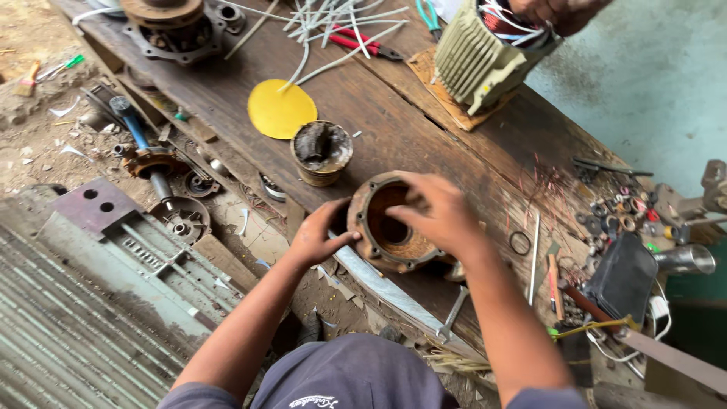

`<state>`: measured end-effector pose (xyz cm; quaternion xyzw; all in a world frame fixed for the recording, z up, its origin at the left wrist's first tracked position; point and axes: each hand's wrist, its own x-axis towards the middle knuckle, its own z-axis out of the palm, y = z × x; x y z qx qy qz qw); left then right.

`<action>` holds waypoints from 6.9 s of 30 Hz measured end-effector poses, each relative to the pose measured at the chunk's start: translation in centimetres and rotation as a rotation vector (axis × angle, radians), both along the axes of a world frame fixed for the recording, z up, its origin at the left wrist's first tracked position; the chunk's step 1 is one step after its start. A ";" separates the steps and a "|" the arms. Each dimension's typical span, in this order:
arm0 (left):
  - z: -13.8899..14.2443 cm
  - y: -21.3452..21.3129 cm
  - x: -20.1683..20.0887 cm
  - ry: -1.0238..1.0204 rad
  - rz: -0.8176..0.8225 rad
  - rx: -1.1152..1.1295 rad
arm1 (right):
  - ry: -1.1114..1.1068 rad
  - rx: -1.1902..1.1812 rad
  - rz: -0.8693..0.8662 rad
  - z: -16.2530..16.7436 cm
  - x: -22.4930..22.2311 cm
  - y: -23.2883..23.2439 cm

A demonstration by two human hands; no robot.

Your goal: The person repeatedly touches and points at the inner and outer surfaces of a cylindrical metal housing on a workbench. They also briefly touch a small container of dark paste. The person does not use any tools and does not complete a repair or cleaning action.

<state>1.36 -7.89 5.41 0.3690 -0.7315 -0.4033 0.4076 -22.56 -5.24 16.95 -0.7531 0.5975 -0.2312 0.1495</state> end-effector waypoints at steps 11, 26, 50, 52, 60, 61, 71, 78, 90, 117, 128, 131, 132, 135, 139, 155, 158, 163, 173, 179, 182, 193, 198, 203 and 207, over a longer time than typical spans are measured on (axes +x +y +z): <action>-0.6 0.0 0.4 0.429 0.226 0.307 | 0.496 0.338 0.187 -0.5 8.9 -10.3; 1.0 -7.0 3.6 -0.032 0.527 -0.027 | 0.638 0.483 0.174 0.0 11.8 -12.5; -0.5 -7.1 3.6 -0.018 0.510 -0.161 | 0.009 0.738 0.148 -1.2 10.6 -12.0; -0.5 -7.1 3.6 -0.004 0.508 -0.166 | 0.129 0.615 0.117 -1.2 10.4 -12.2; -0.5 -7.1 3.6 -0.016 0.507 -0.170 | 0.196 0.672 0.200 -1.8 10.8 -11.3; -0.5 -7.1 3.6 -0.018 0.511 -0.176 | 0.171 0.678 0.199 -1.8 11.0 -11.1; -0.4 -7.0 3.7 -0.037 0.513 -0.159 | -0.287 0.862 0.204 -2.8 9.8 -11.0; -0.5 -7.1 3.5 -0.047 0.517 -0.179 | -0.085 0.693 0.138 -2.8 8.8 -11.3; -0.3 -6.9 3.7 -0.057 0.516 -0.163 | -0.295 0.819 0.203 -4.2 9.8 -10.3; 1.0 -6.8 3.6 -0.071 0.514 -0.142 | -0.855 0.929 0.268 -3.6 9.1 -9.5; 2.0 -6.5 3.4 -0.035 0.472 -0.133 | -1.225 0.666 0.337 -4.1 -0.9 -2.0; 1.0 -6.6 3.0 -0.057 0.489 -0.221 | -1.264 0.577 0.267 -5.2 -5.5 2.4; 0.7 -6.6 2.9 -0.015 0.498 -0.199 | -1.277 0.547 0.230 -5.5 -7.1 4.0; 0.0 -6.1 2.0 0.063 0.535 -0.129 | -1.192 0.455 0.098 -6.3 -11.3 8.1; -2.3 -1.8 1.3 0.034 0.425 -0.079 | -1.058 0.417 -0.080 -9.3 -11.9 12.5; -3.8 -2.6 -2.4 -0.151 -0.179 -0.237 | -0.231 0.200 -0.396 -7.4 -8.0 12.5; -3.8 -2.5 -2.5 -0.147 -0.165 -0.239 | 0.171 -0.167 -0.224 -6.4 -8.4 11.0; -3.4 -2.5 -2.3 -0.125 -0.160 -0.247 | 0.196 -0.173 -0.204 -7.6 -8.5 9.6; -3.4 -2.5 -2.2 -0.132 -0.153 -0.241 | 0.186 -0.144 -0.195 -9.5 -9.4 9.4; -3.5 -2.4 -2.2 -0.124 -0.157 -0.242 | 0.120 -0.147 -0.170 -9.8 -9.6 10.0; -3.5 -2.3 -2.2 -0.134 -0.155 -0.235 | 0.249 -0.160 -0.188 -9.9 -9.7 9.0; -3.0 -2.4 -2.1 -0.121 -0.154 -0.242 | 0.179 -0.196 -0.162 -9.9 -9.6 9.7; -2.7 -2.5 -2.2 -0.123 -0.158 -0.228 | 0.357 -0.149 -0.161 -9.9 -9.5 9.9; -2.8 -2.4 -2.1 -0.119 -0.154 -0.241 | 0.222 -0.168 -0.145 -9.9 -8.3 11.6; -2.9 -2.4 -2.3 -0.123 -0.158 -0.227 | 0.233 -0.178 -0.189 -9.8 -8.6 10.8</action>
